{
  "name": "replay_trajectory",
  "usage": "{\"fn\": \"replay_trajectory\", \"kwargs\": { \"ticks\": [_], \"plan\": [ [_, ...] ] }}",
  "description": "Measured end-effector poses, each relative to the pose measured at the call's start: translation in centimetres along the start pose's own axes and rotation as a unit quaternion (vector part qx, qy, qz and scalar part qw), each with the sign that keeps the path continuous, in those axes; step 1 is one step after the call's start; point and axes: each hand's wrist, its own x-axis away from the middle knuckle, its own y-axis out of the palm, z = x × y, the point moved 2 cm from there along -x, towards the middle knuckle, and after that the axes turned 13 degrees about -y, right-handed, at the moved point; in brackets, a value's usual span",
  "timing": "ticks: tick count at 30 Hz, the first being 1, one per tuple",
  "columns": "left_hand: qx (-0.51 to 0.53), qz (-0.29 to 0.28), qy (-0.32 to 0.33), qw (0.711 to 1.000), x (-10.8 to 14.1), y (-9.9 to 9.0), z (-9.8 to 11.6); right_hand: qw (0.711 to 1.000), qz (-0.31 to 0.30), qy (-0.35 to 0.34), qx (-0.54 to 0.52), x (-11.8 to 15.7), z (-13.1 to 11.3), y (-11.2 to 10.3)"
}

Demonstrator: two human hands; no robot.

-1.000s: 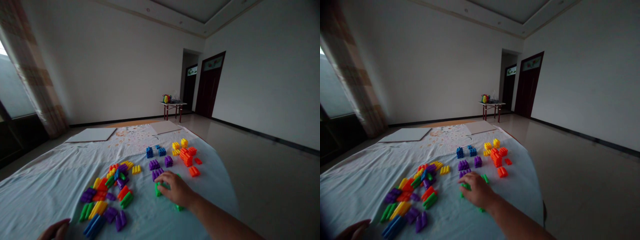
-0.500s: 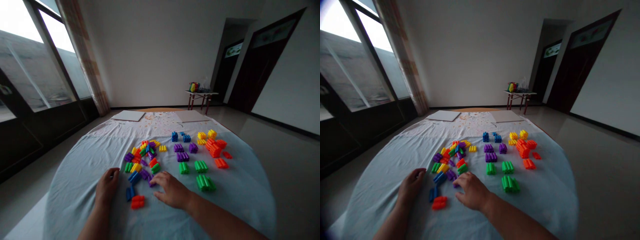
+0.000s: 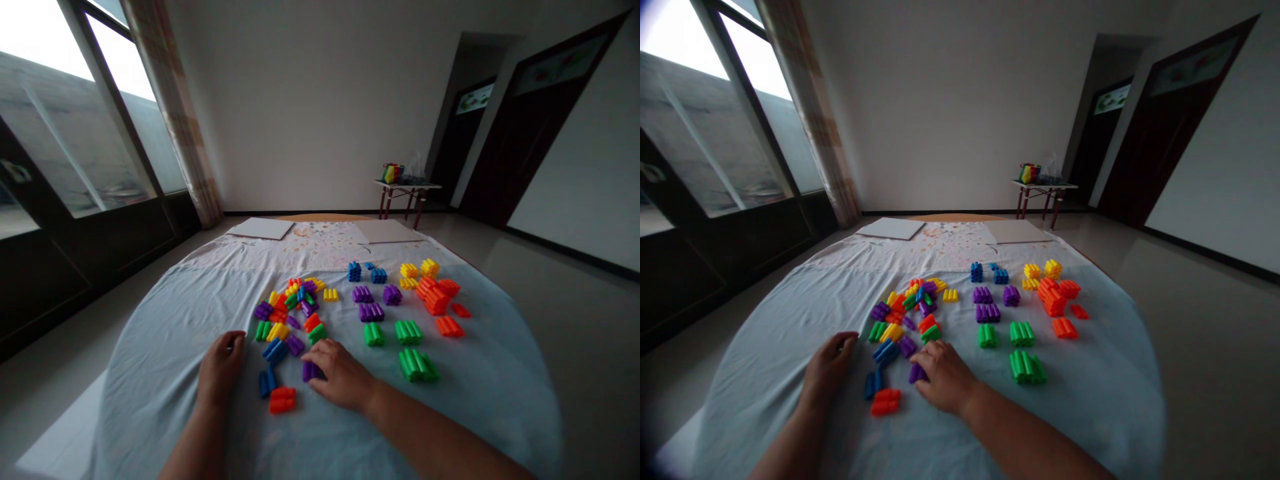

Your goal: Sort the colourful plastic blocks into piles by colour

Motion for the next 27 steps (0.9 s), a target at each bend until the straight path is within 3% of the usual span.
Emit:
{"fn": "replay_trajectory", "kwargs": {
  "ticks": [8,12,19,23,27],
  "plan": [
    [-0.002,-0.008,-0.025,1.000,-0.3,-0.4,0.3,1.000,0.015,-0.002,-0.015,0.5,0.9,0.6],
    [-0.012,-0.019,-0.045,0.999,-0.4,-0.5,0.4,0.999,0.028,-0.008,-0.044,0.6,0.4,-0.4],
    [-0.012,-0.025,-0.053,0.998,-0.9,-0.3,0.0,0.991,0.112,-0.004,-0.065,2.1,-0.1,-6.4],
    [-0.012,-0.021,-0.050,0.998,-1.0,-0.3,0.0,0.990,0.129,0.047,-0.008,3.2,3.1,-10.3],
    [-0.021,-0.027,-0.058,0.998,-1.3,-0.2,-0.4,0.985,0.086,0.132,0.066,3.4,7.2,-12.8]
  ]
}}
